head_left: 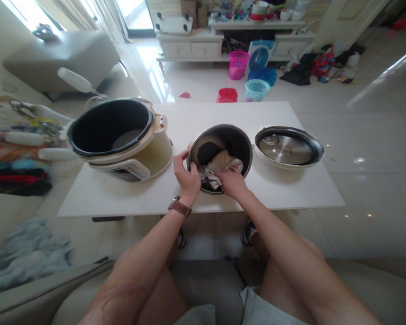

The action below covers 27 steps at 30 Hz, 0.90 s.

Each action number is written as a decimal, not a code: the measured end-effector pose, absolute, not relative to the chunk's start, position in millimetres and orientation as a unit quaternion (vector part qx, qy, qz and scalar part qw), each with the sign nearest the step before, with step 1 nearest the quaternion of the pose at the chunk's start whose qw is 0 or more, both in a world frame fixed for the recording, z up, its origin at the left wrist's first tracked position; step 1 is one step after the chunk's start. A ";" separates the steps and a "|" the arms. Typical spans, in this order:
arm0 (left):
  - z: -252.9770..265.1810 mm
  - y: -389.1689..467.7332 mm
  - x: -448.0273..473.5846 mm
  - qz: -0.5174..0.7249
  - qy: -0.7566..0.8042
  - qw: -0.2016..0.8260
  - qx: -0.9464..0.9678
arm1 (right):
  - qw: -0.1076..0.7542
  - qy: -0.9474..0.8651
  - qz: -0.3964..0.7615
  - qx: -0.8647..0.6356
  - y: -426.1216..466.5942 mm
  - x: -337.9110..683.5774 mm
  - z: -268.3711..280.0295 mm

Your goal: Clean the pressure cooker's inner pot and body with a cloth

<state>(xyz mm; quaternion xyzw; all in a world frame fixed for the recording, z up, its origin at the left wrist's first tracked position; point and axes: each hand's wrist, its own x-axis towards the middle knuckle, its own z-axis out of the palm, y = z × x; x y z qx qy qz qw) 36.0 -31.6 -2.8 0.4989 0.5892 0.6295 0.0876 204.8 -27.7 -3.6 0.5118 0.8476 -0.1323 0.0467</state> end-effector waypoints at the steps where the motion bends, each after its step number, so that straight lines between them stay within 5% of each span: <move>1: 0.0 -29.5 33.2 0.623 0.587 0.087 0.509 | 0.045 0.849 -0.133 0.510 -27.9 205.3 -4.4; 27: 14.6 -18.6 9.8 0.542 0.566 0.103 0.613 | 0.044 0.861 -0.113 0.495 -33.1 200.4 -4.2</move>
